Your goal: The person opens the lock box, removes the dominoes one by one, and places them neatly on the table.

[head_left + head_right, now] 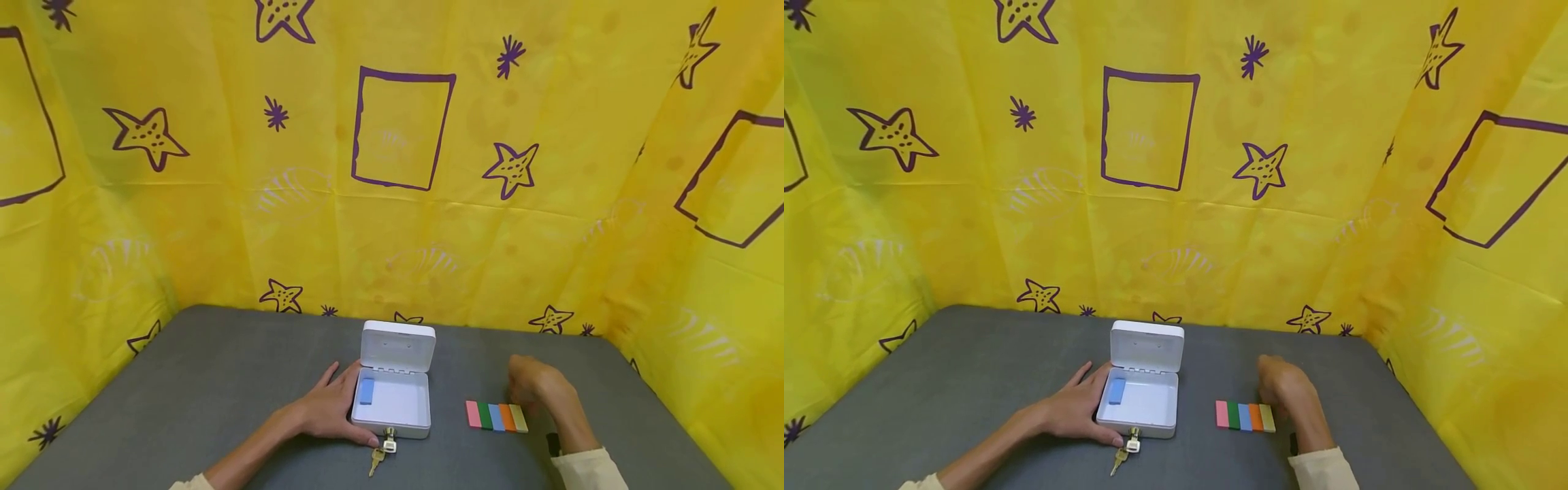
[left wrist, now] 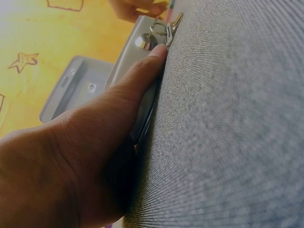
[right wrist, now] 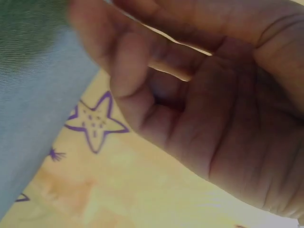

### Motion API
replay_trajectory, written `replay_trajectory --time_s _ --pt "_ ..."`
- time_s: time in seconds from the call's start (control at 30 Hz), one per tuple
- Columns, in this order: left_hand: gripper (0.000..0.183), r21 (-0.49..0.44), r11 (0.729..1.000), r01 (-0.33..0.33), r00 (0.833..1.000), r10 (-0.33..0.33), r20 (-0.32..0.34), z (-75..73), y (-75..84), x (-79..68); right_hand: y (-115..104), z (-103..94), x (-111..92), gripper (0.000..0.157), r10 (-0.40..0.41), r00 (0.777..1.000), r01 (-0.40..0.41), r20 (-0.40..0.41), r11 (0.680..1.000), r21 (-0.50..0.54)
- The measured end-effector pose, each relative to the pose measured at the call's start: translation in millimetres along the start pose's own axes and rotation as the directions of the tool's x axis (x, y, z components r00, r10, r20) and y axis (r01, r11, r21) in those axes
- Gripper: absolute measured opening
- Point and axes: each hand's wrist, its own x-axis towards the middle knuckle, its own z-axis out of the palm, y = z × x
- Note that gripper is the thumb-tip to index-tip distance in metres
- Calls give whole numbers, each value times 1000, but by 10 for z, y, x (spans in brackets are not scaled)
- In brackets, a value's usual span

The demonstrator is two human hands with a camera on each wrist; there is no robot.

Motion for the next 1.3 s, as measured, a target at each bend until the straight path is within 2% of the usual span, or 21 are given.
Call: replay_trajectory --time_s 0.1,0.23,0.3,0.43,0.53,0.63,0.8,0.87,0.93,1.0,1.2,1.27,1.3 --pt "130 2 1000 0 1000 0 -2 1 -1 10 -74 -30 -23 32 -86 993 87 -86 996 15" --pt "132 1 1000 -10 1000 10 -8 9 -13 9 -258 -51 -62 40 -237 954 256 -182 963 83" --pt "133 1 1000 -21 1000 21 -12 21 -25 1 -380 -37 -69 35 -280 932 305 -230 949 82" --pt "136 -4 999 -33 999 33 -14 34 -33 -12 -637 52 -72 14 -282 904 325 -320 942 89" --pt "135 -2 1000 -24 1000 24 -10 22 -18 -16 -820 138 -53 15 -333 874 387 -353 917 94" --pt "134 4 1000 -12 1000 12 -8 2 8 -25 -981 235 -24 13 -444 816 495 -369 868 50" --pt "132 6 999 -36 999 36 -22 11 -2 -15 -1179 442 33 7 -617 690 636 -378 767 -92" --pt "132 7 999 -46 999 47 -28 12 -12 -7 -1238 521 54 4 -663 662 667 -350 734 -129" --pt "131 7 999 -44 999 44 -28 16 -20 -1 -1285 587 73 6 -691 659 686 -296 714 -138" --pt "131 7 999 -37 999 37 -21 15 -22 -1 -1317 645 92 14 -704 669 697 -237 705 -126" --pt "131 25 998 -49 999 49 -12 12 -11 -13 -1348 768 126 38 -719 684 706 -122 695 -137" --pt "131 29 998 -48 999 48 -18 3 6 -19 -1347 788 121 41 -713 695 698 -95 700 -150" --pt "131 35 998 -48 999 48 -22 0 11 -19 -1347 794 122 41 -717 691 701 -91 696 -159"
